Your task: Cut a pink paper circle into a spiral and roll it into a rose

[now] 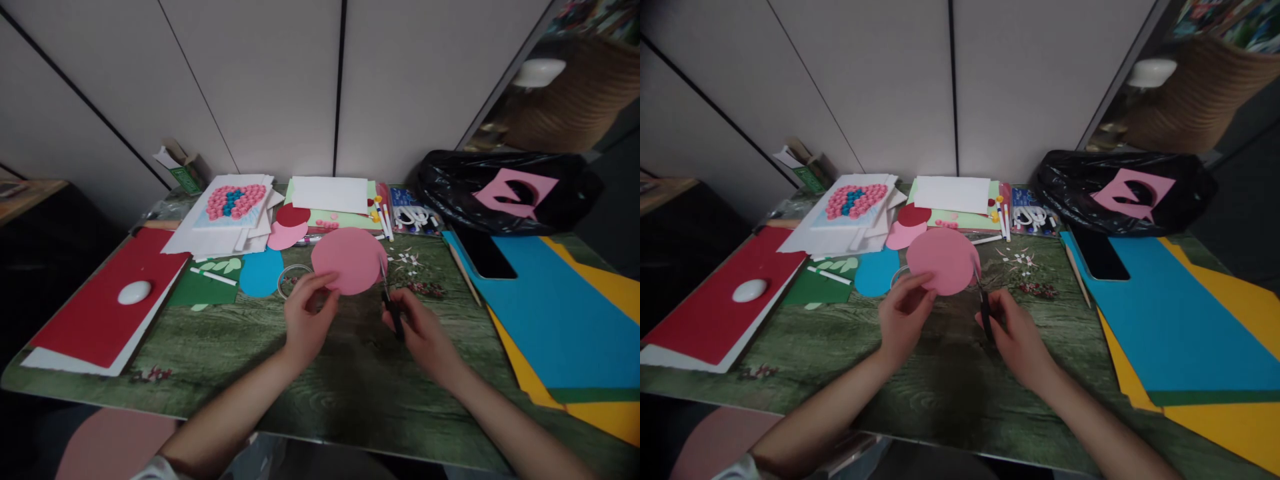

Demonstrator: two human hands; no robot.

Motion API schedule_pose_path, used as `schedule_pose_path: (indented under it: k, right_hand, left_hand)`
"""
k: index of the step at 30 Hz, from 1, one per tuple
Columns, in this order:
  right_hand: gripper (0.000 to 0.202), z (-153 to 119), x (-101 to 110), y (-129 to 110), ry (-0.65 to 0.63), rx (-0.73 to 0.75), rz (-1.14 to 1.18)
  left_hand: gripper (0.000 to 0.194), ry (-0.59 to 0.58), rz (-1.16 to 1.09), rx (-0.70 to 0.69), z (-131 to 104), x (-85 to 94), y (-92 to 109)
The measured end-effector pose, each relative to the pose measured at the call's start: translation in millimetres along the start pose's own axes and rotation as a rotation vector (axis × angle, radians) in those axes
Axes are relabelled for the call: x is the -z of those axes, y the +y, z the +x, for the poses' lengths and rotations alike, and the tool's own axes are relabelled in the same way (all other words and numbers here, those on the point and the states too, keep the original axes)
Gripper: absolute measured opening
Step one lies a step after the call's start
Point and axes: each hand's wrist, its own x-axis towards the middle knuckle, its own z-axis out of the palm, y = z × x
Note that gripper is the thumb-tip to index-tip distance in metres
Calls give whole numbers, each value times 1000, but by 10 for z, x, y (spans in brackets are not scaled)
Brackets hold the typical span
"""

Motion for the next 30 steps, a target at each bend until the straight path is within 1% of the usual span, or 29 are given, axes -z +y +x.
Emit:
schedule_pose_path:
  k: [6,12,18,23,30]
  right_hand:
    - [12,7,-8,2,-12,0,4]
    - [10,3,-13,29,-25,5,-8]
    - [12,1,-10,26,-61,-4,-20]
    - [15,-8,-11,-1,-60,-3,-3]
    - [14,-4,-15,15,-37,-9,42]
  left_hand:
    - [26,9,-4,36,-5,10,-3]
    - [31,37,-48,36,-9,-3,-16]
    - [33,66,-74,102,-15,-13,-23]
    - [33,48,-89,105,-17,-13,-25]
    - [33,1,-63,72,-25,-20,-3]
